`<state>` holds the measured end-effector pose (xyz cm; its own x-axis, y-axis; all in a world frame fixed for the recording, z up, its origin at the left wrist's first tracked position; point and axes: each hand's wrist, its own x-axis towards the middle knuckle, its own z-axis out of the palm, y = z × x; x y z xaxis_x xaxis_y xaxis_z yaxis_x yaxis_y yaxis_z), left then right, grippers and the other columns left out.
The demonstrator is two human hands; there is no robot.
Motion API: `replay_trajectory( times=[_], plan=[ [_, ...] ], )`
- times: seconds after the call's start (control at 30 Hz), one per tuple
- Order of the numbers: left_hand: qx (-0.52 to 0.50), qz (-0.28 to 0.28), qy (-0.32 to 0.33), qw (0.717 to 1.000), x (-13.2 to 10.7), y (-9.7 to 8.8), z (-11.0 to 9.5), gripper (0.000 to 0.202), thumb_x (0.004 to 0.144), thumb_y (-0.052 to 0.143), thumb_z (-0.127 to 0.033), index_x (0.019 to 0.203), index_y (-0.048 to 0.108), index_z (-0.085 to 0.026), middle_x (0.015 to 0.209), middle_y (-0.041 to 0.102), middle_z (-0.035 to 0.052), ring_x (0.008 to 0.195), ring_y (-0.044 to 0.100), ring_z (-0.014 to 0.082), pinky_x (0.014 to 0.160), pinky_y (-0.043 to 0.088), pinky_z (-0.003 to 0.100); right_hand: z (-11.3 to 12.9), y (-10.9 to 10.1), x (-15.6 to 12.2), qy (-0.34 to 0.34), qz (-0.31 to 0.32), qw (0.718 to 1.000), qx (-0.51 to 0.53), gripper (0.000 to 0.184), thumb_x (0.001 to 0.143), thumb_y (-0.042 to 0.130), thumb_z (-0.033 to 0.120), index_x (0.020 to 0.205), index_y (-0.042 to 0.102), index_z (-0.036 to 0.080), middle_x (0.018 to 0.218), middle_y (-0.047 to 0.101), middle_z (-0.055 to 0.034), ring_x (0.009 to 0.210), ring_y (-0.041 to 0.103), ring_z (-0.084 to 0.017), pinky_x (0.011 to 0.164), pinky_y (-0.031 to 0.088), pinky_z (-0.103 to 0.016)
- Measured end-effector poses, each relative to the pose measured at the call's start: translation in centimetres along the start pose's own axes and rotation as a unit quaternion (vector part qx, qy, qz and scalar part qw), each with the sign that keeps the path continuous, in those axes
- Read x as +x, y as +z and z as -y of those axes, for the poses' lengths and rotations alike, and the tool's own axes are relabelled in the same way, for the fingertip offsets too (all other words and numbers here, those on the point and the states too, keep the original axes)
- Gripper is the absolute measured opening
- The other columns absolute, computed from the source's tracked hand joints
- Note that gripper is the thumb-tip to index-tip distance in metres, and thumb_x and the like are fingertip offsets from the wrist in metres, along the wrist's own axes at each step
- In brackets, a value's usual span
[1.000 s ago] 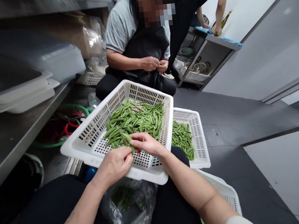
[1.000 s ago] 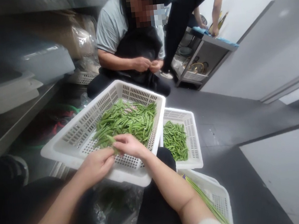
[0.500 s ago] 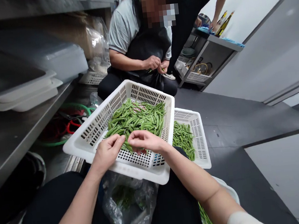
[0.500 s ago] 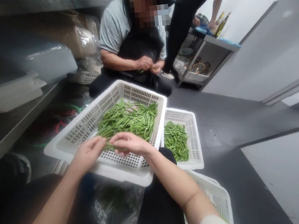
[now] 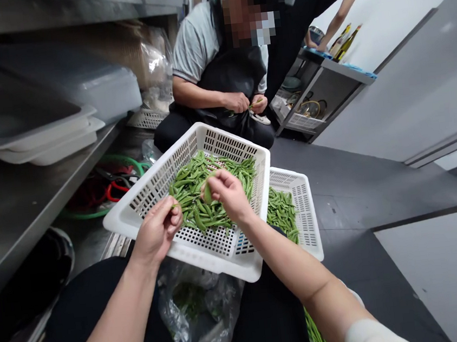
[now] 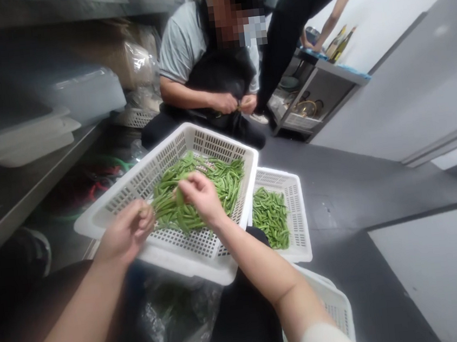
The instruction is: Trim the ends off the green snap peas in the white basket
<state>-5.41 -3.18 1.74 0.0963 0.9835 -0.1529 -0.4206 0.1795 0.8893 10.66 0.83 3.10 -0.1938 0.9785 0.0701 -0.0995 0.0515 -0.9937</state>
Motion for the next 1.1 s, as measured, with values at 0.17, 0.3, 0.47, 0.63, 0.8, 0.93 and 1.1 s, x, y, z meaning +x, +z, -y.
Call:
replay_trajectory(
  times=[0.17,0.3,0.47,0.63,0.8,0.93,1.1],
  plan=[
    [-0.049,-0.062,0.016,0.997,-0.2,-1.0,-0.6,0.024,0.064,0.056,-0.027,0.051,0.039,-0.017,0.061,0.051,-0.0010,0.050,0.046,0.0059,0.039,0.031,0.016,-2.3,-0.9,3.1,0.152,-0.078,0.982,-0.078,0.011,0.085,0.048,0.030,0.087,0.048,0.019,0.069,0.057,0.0007,0.063,0.059,-0.012,0.061,0.051,-0.026],
    [-0.045,-0.071,-0.022,0.996,-0.1,-1.3,-0.6,0.014,0.062,0.056,-0.025,0.057,0.045,-0.017,0.072,0.061,0.0017,0.059,0.056,0.0093,0.041,0.036,0.015,-5.8,1.1,3.3,0.227,0.111,0.858,-0.447,0.019,0.073,0.063,0.033,0.073,0.060,0.014,0.073,0.066,-0.0099,0.081,0.064,-0.025,0.071,0.051,-0.036],
    [-0.042,-0.063,-0.052,0.996,-0.1,-0.9,-0.4,0.022,0.061,0.063,-0.021,0.080,0.052,-0.018,0.069,0.062,-0.0017,0.054,0.056,0.0075,0.041,0.036,0.013,-8.3,2.4,2.9,0.206,0.126,0.784,-0.572,0.012,0.067,0.066,0.020,0.072,0.063,0.010,0.099,0.067,-0.0228,0.107,0.059,-0.035,0.090,0.043,-0.045],
    [0.013,-0.033,-0.070,0.997,0.1,-1.6,0.1,0.022,0.060,0.061,-0.024,0.079,0.054,-0.017,0.058,0.053,-0.0053,0.047,0.049,0.0071,0.039,0.030,0.014,-6.4,-0.4,3.3,0.229,0.103,0.858,-0.449,0.017,0.076,0.053,0.024,0.061,0.048,0.016,0.064,0.059,-0.0062,0.065,0.059,-0.017,0.057,0.044,-0.027],
    [0.335,-0.004,0.059,0.940,0.1,-1.3,1.3,0.021,0.070,0.055,-0.039,0.067,0.057,-0.019,0.050,0.048,-0.0057,0.046,0.043,0.0097,0.045,0.033,0.021,-3.7,-2.0,1.6,0.228,0.105,0.939,-0.236,0.025,0.086,0.034,0.033,0.064,0.029,0.021,0.049,0.033,0.0074,0.038,0.025,-0.005,0.038,0.022,-0.017],
    [0.484,0.050,0.140,0.863,-0.2,-0.3,1.9,0.023,0.076,0.048,-0.038,0.068,0.061,-0.020,0.055,0.056,-0.0042,0.051,0.048,0.0117,0.055,0.037,0.023,-3.2,-1.8,0.6,0.250,0.090,0.964,-0.023,0.028,0.082,0.045,0.039,0.065,0.030,0.021,0.047,0.032,0.0095,0.037,0.020,-0.003,0.036,0.016,-0.016],
    [0.505,0.069,0.194,0.838,-0.2,0.2,2.2,0.028,0.081,0.039,-0.034,0.062,0.054,-0.020,0.053,0.053,-0.0028,0.052,0.049,0.0128,0.054,0.035,0.024,-3.5,-1.1,0.1,0.282,0.049,0.950,0.123,0.029,0.077,0.057,0.036,0.064,0.040,0.018,0.043,0.041,0.0085,0.033,0.026,-0.002,0.034,0.010,-0.015]
  ],
)
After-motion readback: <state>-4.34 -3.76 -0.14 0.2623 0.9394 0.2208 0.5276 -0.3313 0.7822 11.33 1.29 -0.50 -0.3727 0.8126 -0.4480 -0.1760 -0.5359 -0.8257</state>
